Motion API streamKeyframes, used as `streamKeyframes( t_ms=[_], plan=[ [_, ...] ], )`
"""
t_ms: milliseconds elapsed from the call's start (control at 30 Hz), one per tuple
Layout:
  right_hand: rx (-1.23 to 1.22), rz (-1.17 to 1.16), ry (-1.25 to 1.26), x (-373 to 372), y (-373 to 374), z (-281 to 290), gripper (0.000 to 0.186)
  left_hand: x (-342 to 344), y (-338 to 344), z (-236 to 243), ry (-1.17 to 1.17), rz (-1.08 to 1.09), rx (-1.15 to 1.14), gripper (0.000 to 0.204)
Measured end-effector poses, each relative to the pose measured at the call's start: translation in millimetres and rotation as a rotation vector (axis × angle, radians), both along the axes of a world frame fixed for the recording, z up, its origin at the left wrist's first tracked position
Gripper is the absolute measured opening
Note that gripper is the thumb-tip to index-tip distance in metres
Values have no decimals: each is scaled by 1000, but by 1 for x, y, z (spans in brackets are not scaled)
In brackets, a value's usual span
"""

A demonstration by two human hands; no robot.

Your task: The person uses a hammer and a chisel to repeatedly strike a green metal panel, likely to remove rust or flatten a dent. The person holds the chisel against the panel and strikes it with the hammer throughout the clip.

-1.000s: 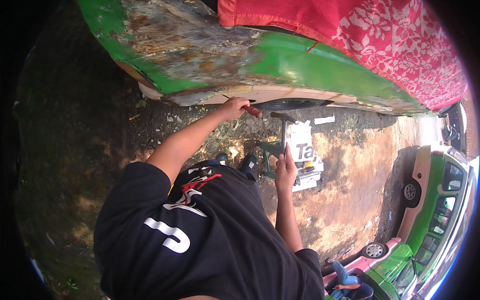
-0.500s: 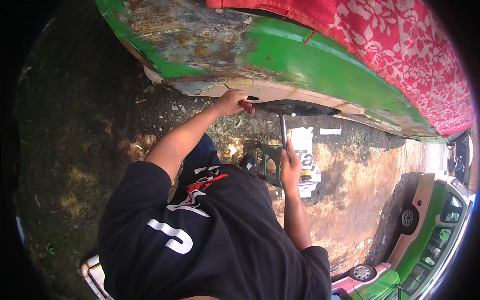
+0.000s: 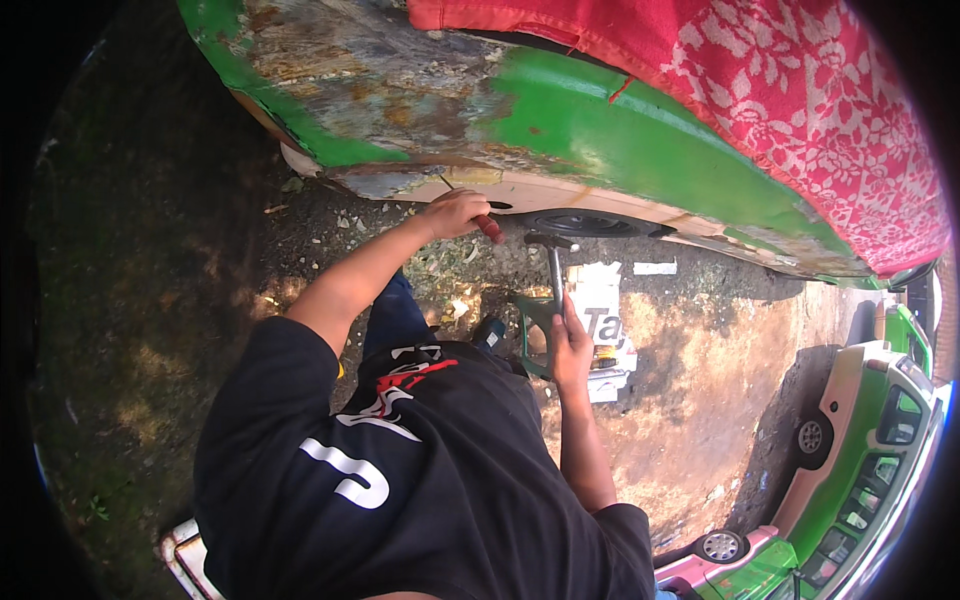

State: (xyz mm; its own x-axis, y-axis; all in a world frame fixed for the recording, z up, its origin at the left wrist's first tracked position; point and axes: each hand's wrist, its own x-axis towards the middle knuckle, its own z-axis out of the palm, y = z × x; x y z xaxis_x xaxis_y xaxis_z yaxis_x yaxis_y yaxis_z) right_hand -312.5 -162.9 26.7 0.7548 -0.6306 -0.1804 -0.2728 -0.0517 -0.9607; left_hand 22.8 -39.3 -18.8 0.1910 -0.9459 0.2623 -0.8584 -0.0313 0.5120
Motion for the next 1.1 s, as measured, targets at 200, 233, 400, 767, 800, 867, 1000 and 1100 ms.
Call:
streamKeyframes(
  t_ms=[200, 233, 400, 767, 800, 867, 1000, 1100],
  plan=[
    [164, -29, -131, 8, 29, 4, 48, 8, -2, -19, 24, -33, -58, 12],
    [141, -28, -133, 9, 33, 2, 47, 9, -4, -20, 27, -22, -83, 13],
    [-84, -29, -38, 28, 33, 0, 44, 13, -8, -28, 36, -30, -132, 13],
    [-151, -75, 33, 36, 34, -4, 46, 14, -19, -18, 36, -12, 52, 16],
    [-235, -31, 27, 42, 30, -6, 46, 16, -20, -18, 28, -32, 65, 16],
    [-381, -21, -69, 41, 23, -13, 45, 16, -20, -23, 0, -9, 59, 17],
    [-42, -174, -196, 31, 25, -28, 45, 16, -22, -9, 101, 35, 21, 20],
    [-282, -21, -117, 44, 16, -32, 45, 16, -22, -20, 78, 53, 95, 21]
  ],
)
